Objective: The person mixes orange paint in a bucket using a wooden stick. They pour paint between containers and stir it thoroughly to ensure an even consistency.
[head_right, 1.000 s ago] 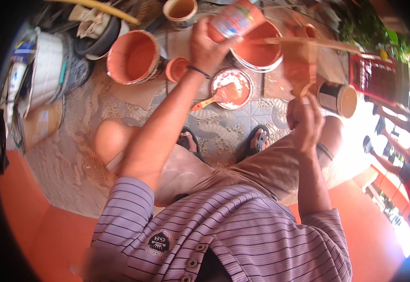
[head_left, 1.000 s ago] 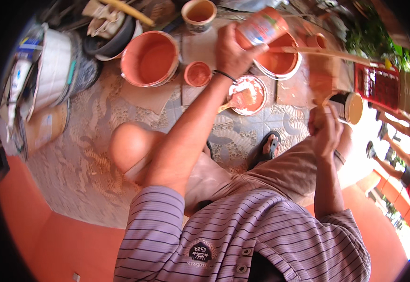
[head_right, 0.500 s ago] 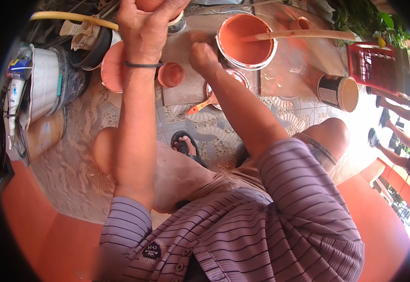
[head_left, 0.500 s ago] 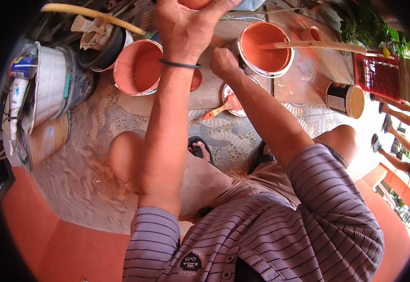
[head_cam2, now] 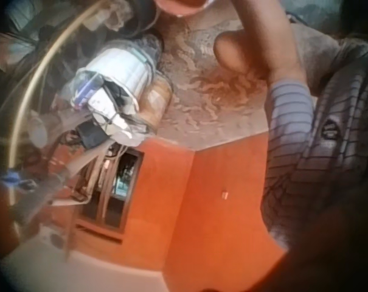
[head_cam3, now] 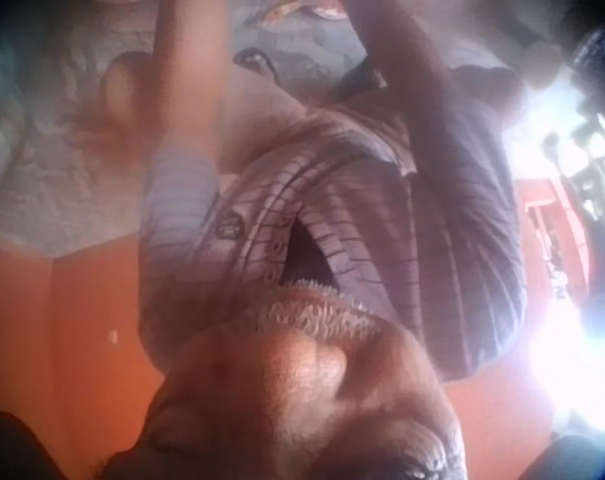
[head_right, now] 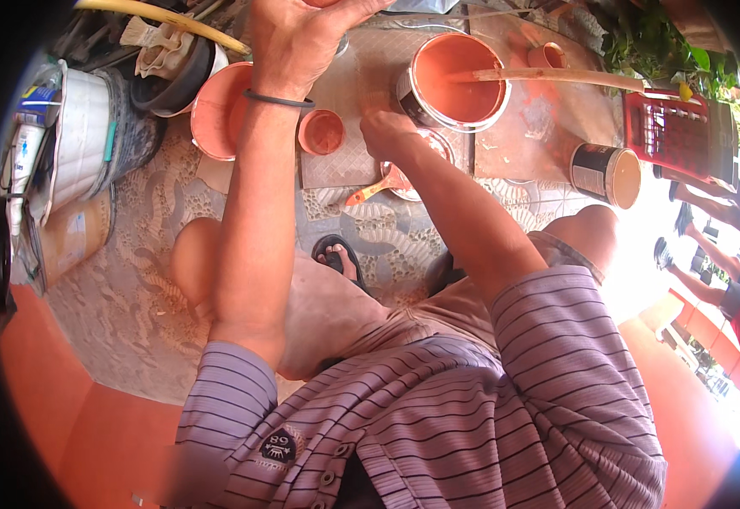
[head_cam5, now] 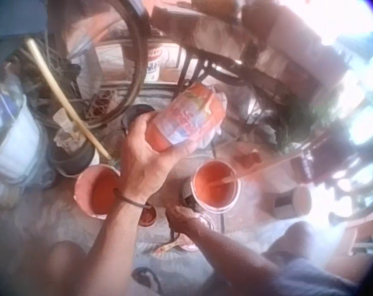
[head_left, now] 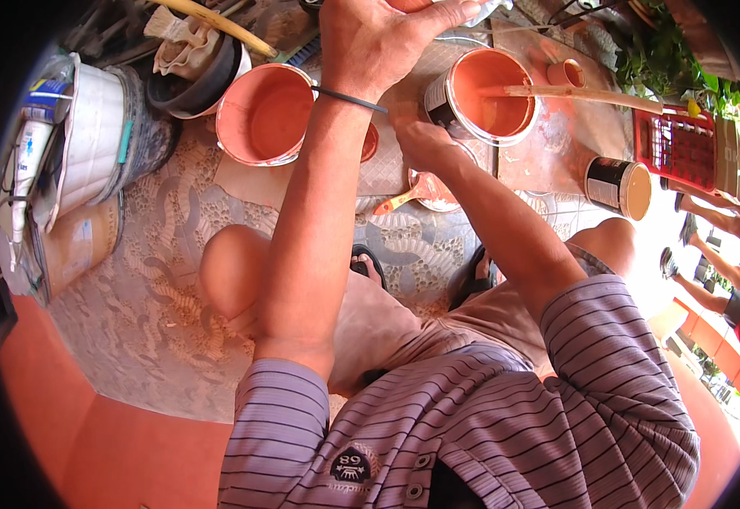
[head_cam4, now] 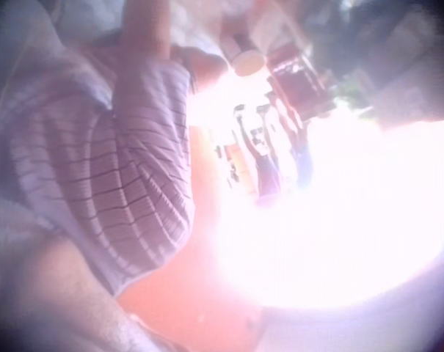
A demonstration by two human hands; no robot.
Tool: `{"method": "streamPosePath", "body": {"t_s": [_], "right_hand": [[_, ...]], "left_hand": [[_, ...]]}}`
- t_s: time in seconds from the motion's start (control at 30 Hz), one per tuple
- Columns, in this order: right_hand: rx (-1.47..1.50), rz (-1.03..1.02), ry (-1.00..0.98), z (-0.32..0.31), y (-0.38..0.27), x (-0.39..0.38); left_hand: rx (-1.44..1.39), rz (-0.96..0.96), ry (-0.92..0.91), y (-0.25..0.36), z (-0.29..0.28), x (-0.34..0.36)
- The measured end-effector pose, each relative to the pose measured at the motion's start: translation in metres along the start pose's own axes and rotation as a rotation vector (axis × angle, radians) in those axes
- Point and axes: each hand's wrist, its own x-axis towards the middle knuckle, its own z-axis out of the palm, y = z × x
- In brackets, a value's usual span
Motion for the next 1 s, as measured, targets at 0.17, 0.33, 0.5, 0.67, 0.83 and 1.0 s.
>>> {"method": "streamPosePath", "body": {"t_s": [0.17, 0.33, 0.5, 0.67, 0.83, 1.0], "right_hand": [[0.134, 0.18, 0.166, 0.005, -0.003, -0.037], [1.086, 0.333, 0.434, 0.011, 0.0, 0.009], [1.677, 0.552, 0.104, 0.04, 0.017, 0.059], [1.414, 0.661, 0.125, 0.08, 0.026, 0.034], [0.612, 0.45, 0.258, 0.068, 0.029, -0.018], [0.247, 0.177, 0.306, -0.017, -0.031, -0.025]], "left_hand": [[-0.01, 0.024, 0.007, -0.005, -0.004, -0.003], [-0.004, -0.017, -0.01, -0.004, 0.002, -0.009], [-0.054, -0.022, -0.053, -0.002, 0.007, -0.008], [-0.106, -0.071, -0.055, -0.006, -0.003, -0.002], [-0.07, 0.049, -0.014, -0.013, -0.003, 0.002], [-0.033, 0.02, -0.002, -0.024, -0.015, -0.007]]}}
